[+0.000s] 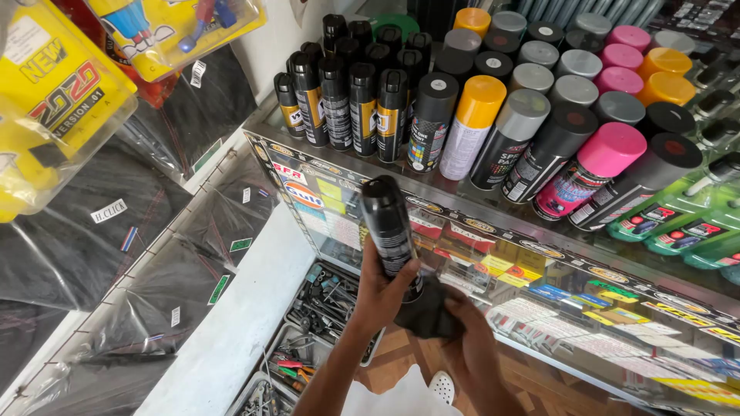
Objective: Organizing and checking various spray paint cans on a retail display shelf.
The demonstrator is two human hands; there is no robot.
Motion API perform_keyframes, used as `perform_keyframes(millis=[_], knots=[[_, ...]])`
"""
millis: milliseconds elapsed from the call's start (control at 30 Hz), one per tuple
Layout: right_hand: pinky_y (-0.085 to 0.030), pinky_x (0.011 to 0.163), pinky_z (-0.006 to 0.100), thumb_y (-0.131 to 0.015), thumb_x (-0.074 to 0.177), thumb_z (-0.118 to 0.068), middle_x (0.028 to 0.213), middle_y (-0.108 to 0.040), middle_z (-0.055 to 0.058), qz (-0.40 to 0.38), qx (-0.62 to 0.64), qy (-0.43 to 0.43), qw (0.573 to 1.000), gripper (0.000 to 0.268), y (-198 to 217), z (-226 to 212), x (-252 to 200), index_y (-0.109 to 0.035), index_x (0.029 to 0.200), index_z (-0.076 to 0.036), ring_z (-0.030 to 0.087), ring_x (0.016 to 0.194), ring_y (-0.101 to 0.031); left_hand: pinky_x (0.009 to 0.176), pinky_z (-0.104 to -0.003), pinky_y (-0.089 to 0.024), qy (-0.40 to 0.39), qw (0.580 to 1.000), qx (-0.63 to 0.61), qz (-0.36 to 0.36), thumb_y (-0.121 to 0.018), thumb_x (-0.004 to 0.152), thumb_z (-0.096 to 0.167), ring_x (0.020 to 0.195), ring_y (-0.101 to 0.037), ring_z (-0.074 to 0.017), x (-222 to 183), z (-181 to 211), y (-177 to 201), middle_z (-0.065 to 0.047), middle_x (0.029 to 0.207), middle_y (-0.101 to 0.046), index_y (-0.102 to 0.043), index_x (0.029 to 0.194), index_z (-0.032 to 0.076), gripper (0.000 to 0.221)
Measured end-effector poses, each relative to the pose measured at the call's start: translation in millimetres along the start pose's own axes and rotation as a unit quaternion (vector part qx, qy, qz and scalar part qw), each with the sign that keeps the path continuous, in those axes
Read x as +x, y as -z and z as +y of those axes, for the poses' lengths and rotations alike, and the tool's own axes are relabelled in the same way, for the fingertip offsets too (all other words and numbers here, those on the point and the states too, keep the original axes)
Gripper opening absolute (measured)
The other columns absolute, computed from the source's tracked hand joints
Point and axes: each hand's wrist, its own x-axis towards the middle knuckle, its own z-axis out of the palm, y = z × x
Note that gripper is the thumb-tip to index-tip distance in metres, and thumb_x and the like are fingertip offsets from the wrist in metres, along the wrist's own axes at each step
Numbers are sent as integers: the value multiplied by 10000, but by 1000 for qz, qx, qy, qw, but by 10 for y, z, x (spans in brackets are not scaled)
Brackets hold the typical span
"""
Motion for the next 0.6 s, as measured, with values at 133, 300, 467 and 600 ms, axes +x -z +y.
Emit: perform_keyframes(millis=[133, 300, 467, 600], knots=[[-559, 572, 298, -499, 1035, -47, 1117, -694, 185, -40, 2, 135, 990, 266, 21, -239, 71, -599, 1281, -56, 191, 825, -671, 836, -332, -529, 25, 998, 52, -34, -711, 932, 60, 941, -618, -181, 6, 131, -27, -90, 1138, -638, -392, 1437, 43, 597], [-356, 1215, 442, -565, 913, 41, 1640, -374, 188, -297, -218, 411, 834, 742, -439, -591, -16, -271, 1590, -35, 311, 1487, -405, 611, -286, -509, 158, 977, -29, -140, -672, 904, 21, 683, -591, -130, -171, -7, -164, -70, 970, -635, -390, 1508, 64, 668], [-492, 990, 356, -778, 701, -38, 1321, -603, 176, -349, -266, 302, 847, 940, -568, -788, 404, -356, 1541, -53, 272, 1153, -612, 765, -357, -588, 335, 888, -267, -168, -668, 861, 43, 855, -695, -252, -434, -174, -26, -172, 1117, -653, -386, 1487, 3, 687], [-541, 850, 297, -772, 689, -9, 1151, -706, 98, -343, -253, 218, 878, 849, -602, -625, 490, -478, 1485, -42, 194, 953, -677, 704, -344, -559, 322, 846, -379, -190, -688, 872, 169, 800, -682, -245, -523, -286, 107, -165, 1081, -653, -505, 1392, -48, 592]])
